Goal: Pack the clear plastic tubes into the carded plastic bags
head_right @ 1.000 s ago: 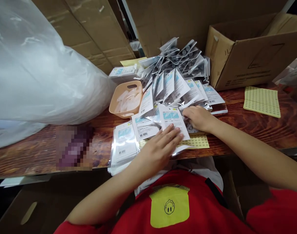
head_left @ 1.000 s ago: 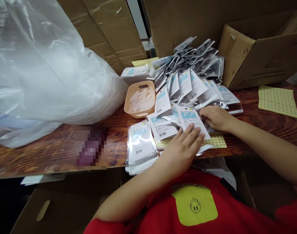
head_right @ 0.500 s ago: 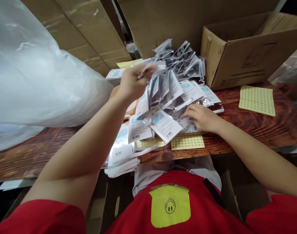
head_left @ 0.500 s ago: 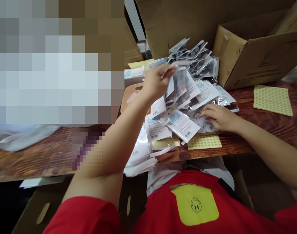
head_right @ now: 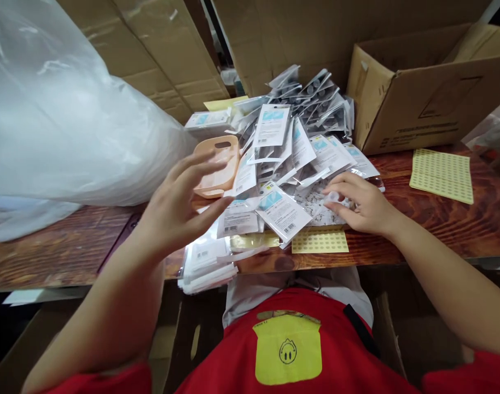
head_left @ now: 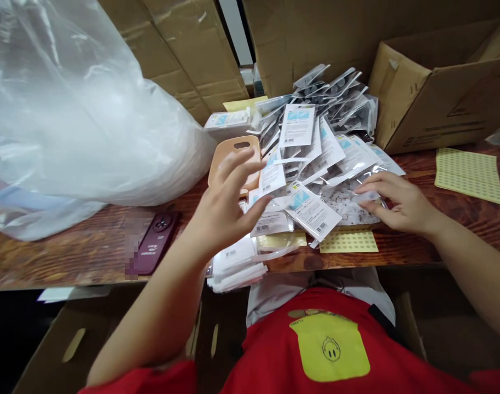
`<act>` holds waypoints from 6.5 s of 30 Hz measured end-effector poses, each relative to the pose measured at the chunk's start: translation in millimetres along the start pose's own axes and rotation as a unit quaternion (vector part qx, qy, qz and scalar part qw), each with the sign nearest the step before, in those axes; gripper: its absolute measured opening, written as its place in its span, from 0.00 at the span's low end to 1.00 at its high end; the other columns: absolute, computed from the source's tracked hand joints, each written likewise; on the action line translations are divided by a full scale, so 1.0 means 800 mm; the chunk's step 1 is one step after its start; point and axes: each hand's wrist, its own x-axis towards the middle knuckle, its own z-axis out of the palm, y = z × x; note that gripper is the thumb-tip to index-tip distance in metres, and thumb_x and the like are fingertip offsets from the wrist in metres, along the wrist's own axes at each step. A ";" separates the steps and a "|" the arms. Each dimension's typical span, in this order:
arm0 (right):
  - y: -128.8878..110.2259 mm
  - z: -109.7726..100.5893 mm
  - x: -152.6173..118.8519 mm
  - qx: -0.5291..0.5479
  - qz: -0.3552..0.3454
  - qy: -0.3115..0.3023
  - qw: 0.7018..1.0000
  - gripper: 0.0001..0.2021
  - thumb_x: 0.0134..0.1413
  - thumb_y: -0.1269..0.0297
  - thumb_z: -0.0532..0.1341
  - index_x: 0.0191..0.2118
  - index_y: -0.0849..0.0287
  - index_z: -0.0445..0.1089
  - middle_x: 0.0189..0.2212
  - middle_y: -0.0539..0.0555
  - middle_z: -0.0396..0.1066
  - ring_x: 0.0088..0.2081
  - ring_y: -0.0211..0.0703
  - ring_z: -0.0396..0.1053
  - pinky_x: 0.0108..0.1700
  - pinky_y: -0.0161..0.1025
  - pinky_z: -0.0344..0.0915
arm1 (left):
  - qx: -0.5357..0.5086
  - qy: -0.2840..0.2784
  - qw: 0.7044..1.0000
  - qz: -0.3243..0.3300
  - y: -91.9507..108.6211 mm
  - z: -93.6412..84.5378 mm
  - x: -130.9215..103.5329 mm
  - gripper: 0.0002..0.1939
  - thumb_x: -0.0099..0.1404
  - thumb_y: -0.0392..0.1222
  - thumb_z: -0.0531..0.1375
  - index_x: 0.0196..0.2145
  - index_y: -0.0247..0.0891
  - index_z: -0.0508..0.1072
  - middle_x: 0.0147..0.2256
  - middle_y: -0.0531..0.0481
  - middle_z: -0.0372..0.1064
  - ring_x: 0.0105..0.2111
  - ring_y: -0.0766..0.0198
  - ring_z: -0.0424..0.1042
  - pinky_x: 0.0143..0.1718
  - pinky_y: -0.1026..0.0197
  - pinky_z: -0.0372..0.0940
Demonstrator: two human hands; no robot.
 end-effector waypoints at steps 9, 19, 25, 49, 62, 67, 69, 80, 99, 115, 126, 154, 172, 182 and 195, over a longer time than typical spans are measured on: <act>-0.054 -0.001 0.179 -0.060 -0.090 -0.034 0.994 0.08 0.67 0.64 0.59 0.44 0.60 0.74 0.41 0.57 0.74 0.44 0.43 0.73 0.49 0.44 0.70 | 0.008 -0.188 0.975 -0.122 -0.051 -0.012 -0.140 0.21 0.71 0.54 0.56 0.52 0.40 0.78 0.53 0.41 0.78 0.52 0.46 0.79 0.56 0.42 0.74; -0.041 0.250 0.407 -0.315 -0.168 -0.293 0.887 0.14 0.58 0.76 0.60 0.49 0.66 0.74 0.48 0.61 0.71 0.47 0.44 0.71 0.48 0.39 0.70 | 0.035 -0.221 0.966 -0.131 -0.052 0.002 -0.163 0.28 0.64 0.44 0.60 0.60 0.32 0.75 0.62 0.34 0.71 0.57 0.43 0.77 0.59 0.43 0.74; -0.009 0.325 0.418 -0.298 -0.220 -0.321 0.872 0.15 0.54 0.72 0.62 0.49 0.61 0.76 0.48 0.57 0.72 0.49 0.44 0.68 0.46 0.36 0.68 | 0.057 -0.304 0.942 -0.128 -0.051 0.003 -0.157 0.32 0.62 0.34 0.58 0.65 0.30 0.71 0.64 0.32 0.69 0.53 0.41 0.79 0.54 0.41 0.77; -0.217 0.169 0.143 0.044 -0.319 -0.068 0.944 0.08 0.72 0.73 0.48 0.48 0.65 0.62 0.40 0.59 0.72 0.37 0.41 0.65 0.39 0.39 0.64 | -0.384 0.242 0.806 -0.381 0.006 0.049 -0.182 0.08 0.67 0.37 0.58 0.43 0.39 0.75 0.41 0.48 0.75 0.41 0.61 0.75 0.45 0.57 0.69; -0.218 0.134 0.147 0.021 -0.310 -0.095 0.946 0.06 0.72 0.73 0.53 0.49 0.64 0.65 0.42 0.58 0.72 0.42 0.44 0.65 0.45 0.41 0.64 | -0.480 0.307 0.755 -0.325 0.042 0.036 -0.160 0.20 0.62 0.35 0.65 0.51 0.42 0.67 0.38 0.50 0.72 0.40 0.63 0.75 0.39 0.62 0.70; -0.201 0.145 0.137 0.058 -0.274 -0.019 0.960 0.10 0.73 0.69 0.55 0.55 0.63 0.63 0.49 0.59 0.73 0.48 0.43 0.70 0.50 0.40 0.69 | -0.553 0.316 0.709 -0.303 0.053 0.025 -0.142 0.22 0.64 0.37 0.68 0.52 0.44 0.65 0.39 0.51 0.73 0.32 0.66 0.74 0.22 0.68 0.63; -0.203 0.147 0.127 0.032 -0.241 0.013 0.970 0.15 0.72 0.68 0.56 0.60 0.62 0.63 0.54 0.60 0.71 0.52 0.45 0.70 0.52 0.43 0.70 | -0.555 0.341 0.704 -0.283 0.060 0.022 -0.135 0.22 0.65 0.37 0.68 0.52 0.45 0.66 0.39 0.51 0.73 0.34 0.66 0.75 0.26 0.68 0.66; -0.210 0.084 0.085 0.248 0.078 -0.035 0.965 0.37 0.72 0.37 0.49 0.78 0.48 0.52 0.72 0.56 0.54 0.70 0.51 0.60 0.71 0.52 0.64 | -0.526 0.414 0.723 -0.170 0.108 0.014 -0.104 0.21 0.67 0.33 0.67 0.54 0.45 0.67 0.36 0.55 0.74 0.24 0.72 0.65 0.22 0.70 0.58; -0.221 0.090 0.069 0.292 0.080 0.247 0.920 0.10 0.50 0.69 0.77 0.38 0.59 0.80 0.47 0.56 0.79 0.50 0.43 0.79 0.54 0.41 0.79 | -0.413 0.343 0.840 -0.075 0.140 0.025 -0.109 0.29 0.69 0.31 0.62 0.63 0.51 0.65 0.53 0.47 0.70 0.43 0.65 0.73 0.33 0.67 0.69; -0.178 0.047 0.022 0.100 0.113 0.274 0.950 0.07 0.60 0.76 0.65 0.38 0.58 0.78 0.45 0.55 0.79 0.48 0.44 0.80 0.52 0.46 0.79 | -0.301 0.110 0.947 0.026 0.131 0.037 -0.033 0.26 0.62 0.25 0.59 0.56 0.41 0.75 0.52 0.45 0.79 0.49 0.57 0.80 0.50 0.57 0.76; 0.019 -0.027 0.088 0.008 0.186 0.205 0.961 0.06 0.56 0.72 0.67 0.40 0.66 0.81 0.46 0.61 0.79 0.49 0.46 0.78 0.55 0.44 0.76 | -0.384 0.158 0.910 0.007 0.105 0.091 0.149 0.21 0.55 0.31 0.71 0.46 0.41 0.74 0.54 0.41 0.69 0.56 0.44 0.73 0.59 0.44 0.67; 0.020 0.028 -0.111 -0.236 0.184 -0.023 0.954 0.18 0.62 0.66 0.56 0.53 0.63 0.75 0.48 0.62 0.74 0.47 0.53 0.69 0.52 0.50 0.70 | 0.031 -0.159 0.977 -0.137 -0.059 0.025 -0.116 0.19 0.67 0.60 0.61 0.44 0.43 0.79 0.44 0.42 0.80 0.42 0.43 0.77 0.47 0.47 0.67; -0.079 -0.006 0.048 -0.146 0.033 0.121 0.981 0.05 0.60 0.70 0.67 0.42 0.56 0.74 0.32 0.49 0.73 0.26 0.32 0.64 0.28 0.36 0.62 | 0.082 -0.343 0.919 -0.175 -0.042 0.012 -0.128 0.42 0.59 0.45 0.59 0.71 0.29 0.65 0.69 0.33 0.60 0.66 0.38 0.68 0.66 0.44 0.67; -0.086 0.092 0.278 -0.232 -0.194 -0.124 0.945 0.14 0.75 0.62 0.51 0.48 0.63 0.71 0.47 0.60 0.71 0.50 0.46 0.70 0.50 0.44 0.68 | 0.074 -0.259 0.954 -0.130 -0.036 0.019 -0.157 0.35 0.61 0.34 0.57 0.67 0.28 0.69 0.67 0.30 0.64 0.65 0.41 0.69 0.61 0.45 0.72; -0.070 0.284 0.415 -0.319 -0.137 -0.399 0.849 0.24 0.63 0.78 0.55 0.62 0.62 0.70 0.57 0.63 0.65 0.57 0.53 0.65 0.52 0.42 0.63 | -0.003 -0.048 0.991 -0.122 -0.045 0.036 -0.183 0.26 0.68 0.31 0.51 0.60 0.26 0.74 0.59 0.34 0.74 0.61 0.45 0.73 0.65 0.40 0.69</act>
